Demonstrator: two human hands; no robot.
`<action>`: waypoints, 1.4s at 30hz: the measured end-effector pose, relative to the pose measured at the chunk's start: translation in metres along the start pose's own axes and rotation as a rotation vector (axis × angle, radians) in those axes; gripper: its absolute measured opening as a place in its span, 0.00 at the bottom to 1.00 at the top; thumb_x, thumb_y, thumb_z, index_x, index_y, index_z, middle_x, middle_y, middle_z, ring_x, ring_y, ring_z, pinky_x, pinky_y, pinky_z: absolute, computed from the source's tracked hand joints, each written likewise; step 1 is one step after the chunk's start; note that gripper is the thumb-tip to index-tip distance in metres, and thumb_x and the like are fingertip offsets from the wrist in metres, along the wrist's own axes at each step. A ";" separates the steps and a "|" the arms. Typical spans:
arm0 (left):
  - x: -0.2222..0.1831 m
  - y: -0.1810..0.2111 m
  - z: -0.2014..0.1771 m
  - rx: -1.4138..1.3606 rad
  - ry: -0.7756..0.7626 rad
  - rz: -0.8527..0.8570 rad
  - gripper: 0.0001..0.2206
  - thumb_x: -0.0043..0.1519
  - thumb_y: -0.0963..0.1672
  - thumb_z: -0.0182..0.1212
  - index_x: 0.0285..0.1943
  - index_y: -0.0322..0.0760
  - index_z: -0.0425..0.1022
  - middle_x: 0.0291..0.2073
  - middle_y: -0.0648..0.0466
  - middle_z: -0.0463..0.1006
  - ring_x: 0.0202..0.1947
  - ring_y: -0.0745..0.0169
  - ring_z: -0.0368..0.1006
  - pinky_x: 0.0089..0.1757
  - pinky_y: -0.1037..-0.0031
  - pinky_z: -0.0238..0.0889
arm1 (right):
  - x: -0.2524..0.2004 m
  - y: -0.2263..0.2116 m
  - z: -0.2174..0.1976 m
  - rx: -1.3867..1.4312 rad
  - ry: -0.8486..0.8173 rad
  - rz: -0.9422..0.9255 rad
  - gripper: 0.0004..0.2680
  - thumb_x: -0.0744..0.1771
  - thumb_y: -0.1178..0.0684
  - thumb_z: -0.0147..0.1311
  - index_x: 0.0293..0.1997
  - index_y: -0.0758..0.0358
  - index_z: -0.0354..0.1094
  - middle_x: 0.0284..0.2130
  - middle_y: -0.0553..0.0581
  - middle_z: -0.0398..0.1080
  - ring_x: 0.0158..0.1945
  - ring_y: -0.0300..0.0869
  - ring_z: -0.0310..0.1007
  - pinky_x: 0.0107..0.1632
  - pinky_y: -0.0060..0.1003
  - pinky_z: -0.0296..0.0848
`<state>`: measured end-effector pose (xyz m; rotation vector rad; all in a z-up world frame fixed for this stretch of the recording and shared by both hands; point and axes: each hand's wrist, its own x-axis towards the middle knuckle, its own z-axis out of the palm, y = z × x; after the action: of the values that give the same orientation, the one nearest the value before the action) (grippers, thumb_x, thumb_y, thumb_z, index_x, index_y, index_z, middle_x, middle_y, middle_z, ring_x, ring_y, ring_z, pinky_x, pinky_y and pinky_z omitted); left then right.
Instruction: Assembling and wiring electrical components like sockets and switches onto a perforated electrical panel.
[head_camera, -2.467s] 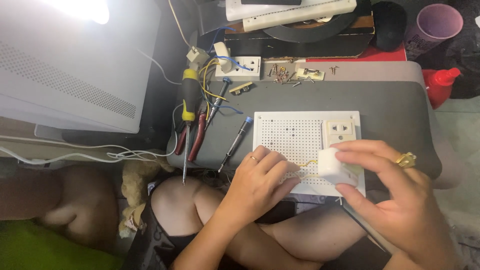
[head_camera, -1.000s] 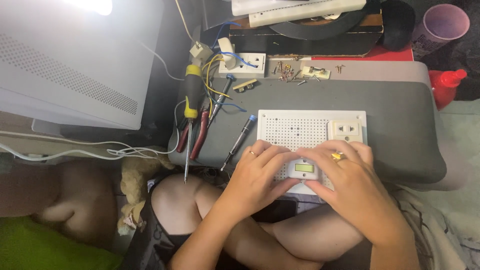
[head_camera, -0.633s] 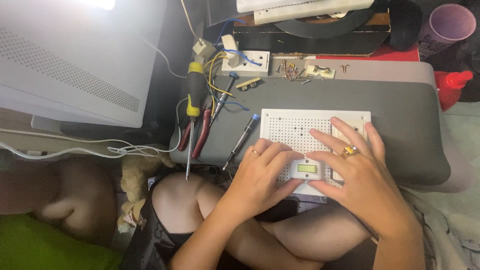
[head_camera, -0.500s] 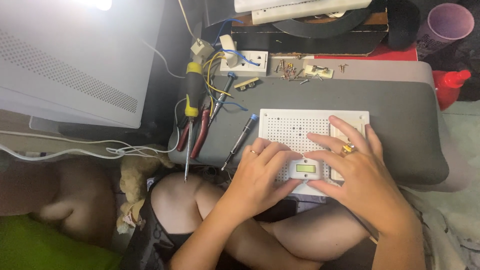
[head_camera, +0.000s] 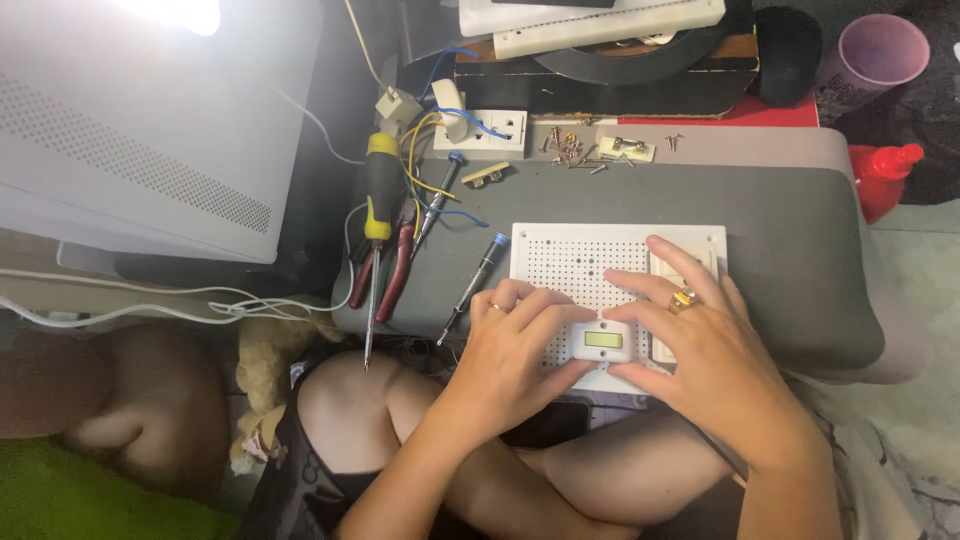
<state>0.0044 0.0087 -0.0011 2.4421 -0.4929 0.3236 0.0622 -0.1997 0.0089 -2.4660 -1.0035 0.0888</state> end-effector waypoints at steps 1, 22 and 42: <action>0.000 0.000 0.000 -0.005 0.002 -0.008 0.15 0.58 0.50 0.65 0.51 0.50 0.70 0.45 0.63 0.73 0.41 0.55 0.63 0.41 0.66 0.48 | 0.001 0.001 0.000 0.000 0.010 -0.015 0.14 0.55 0.46 0.66 0.40 0.50 0.71 0.58 0.43 0.67 0.71 0.50 0.49 0.62 0.52 0.53; 0.003 -0.001 -0.001 -0.043 -0.051 -0.010 0.14 0.62 0.49 0.60 0.52 0.45 0.68 0.46 0.60 0.72 0.43 0.55 0.64 0.43 0.66 0.49 | 0.001 0.005 -0.008 0.118 -0.032 -0.070 0.17 0.55 0.50 0.65 0.46 0.55 0.67 0.60 0.48 0.64 0.73 0.52 0.44 0.66 0.47 0.53; 0.012 -0.008 -0.008 -0.102 -0.140 -0.061 0.12 0.64 0.47 0.59 0.54 0.42 0.69 0.47 0.59 0.73 0.45 0.57 0.66 0.44 0.65 0.50 | -0.001 0.015 0.004 -0.049 -0.041 -0.033 0.13 0.56 0.43 0.61 0.40 0.45 0.71 0.60 0.43 0.65 0.71 0.53 0.51 0.63 0.54 0.55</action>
<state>0.0179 0.0160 0.0055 2.3847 -0.4810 0.1000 0.0701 -0.2086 -0.0018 -2.5004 -1.0754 0.1051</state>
